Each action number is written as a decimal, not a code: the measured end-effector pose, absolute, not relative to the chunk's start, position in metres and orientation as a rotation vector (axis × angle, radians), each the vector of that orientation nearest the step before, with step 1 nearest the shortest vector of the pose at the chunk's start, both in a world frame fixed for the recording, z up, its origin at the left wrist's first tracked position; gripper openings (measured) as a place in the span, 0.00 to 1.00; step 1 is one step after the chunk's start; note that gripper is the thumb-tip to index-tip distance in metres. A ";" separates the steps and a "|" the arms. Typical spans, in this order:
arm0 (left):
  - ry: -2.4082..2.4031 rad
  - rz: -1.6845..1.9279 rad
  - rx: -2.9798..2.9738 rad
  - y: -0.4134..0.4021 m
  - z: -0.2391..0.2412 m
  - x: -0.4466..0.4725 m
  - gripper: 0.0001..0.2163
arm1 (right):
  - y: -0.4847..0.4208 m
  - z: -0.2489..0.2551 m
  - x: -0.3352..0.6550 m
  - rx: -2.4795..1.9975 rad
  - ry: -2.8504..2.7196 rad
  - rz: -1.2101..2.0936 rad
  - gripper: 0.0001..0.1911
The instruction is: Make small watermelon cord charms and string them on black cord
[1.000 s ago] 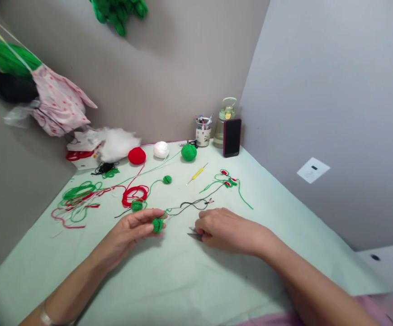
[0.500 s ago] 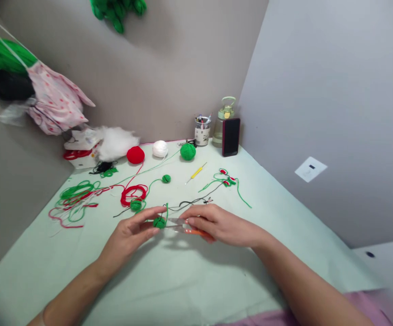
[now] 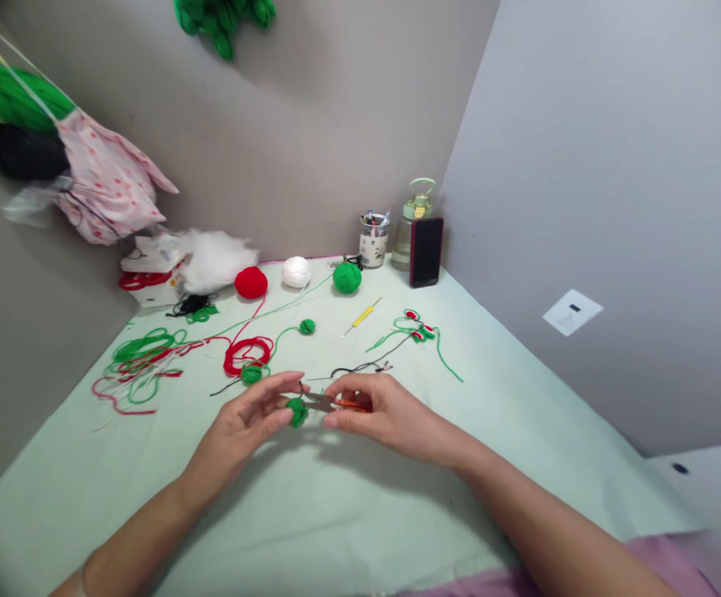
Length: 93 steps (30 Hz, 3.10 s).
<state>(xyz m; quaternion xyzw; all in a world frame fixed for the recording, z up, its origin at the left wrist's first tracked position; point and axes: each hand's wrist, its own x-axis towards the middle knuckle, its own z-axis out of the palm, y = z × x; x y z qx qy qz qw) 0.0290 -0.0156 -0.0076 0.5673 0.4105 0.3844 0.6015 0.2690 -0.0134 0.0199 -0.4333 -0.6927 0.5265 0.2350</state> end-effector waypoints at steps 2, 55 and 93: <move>0.928 0.904 1.297 -0.015 -0.009 0.029 0.16 | -0.013 0.022 0.268 -1.192 -1.843 1.435 0.16; 0.897 0.831 1.401 -0.016 -0.009 0.026 0.14 | -0.006 0.033 0.284 -1.137 -2.165 1.366 0.23; 0.843 0.798 1.376 -0.022 -0.010 0.034 0.18 | -0.008 0.026 0.281 -1.112 -2.120 1.604 0.17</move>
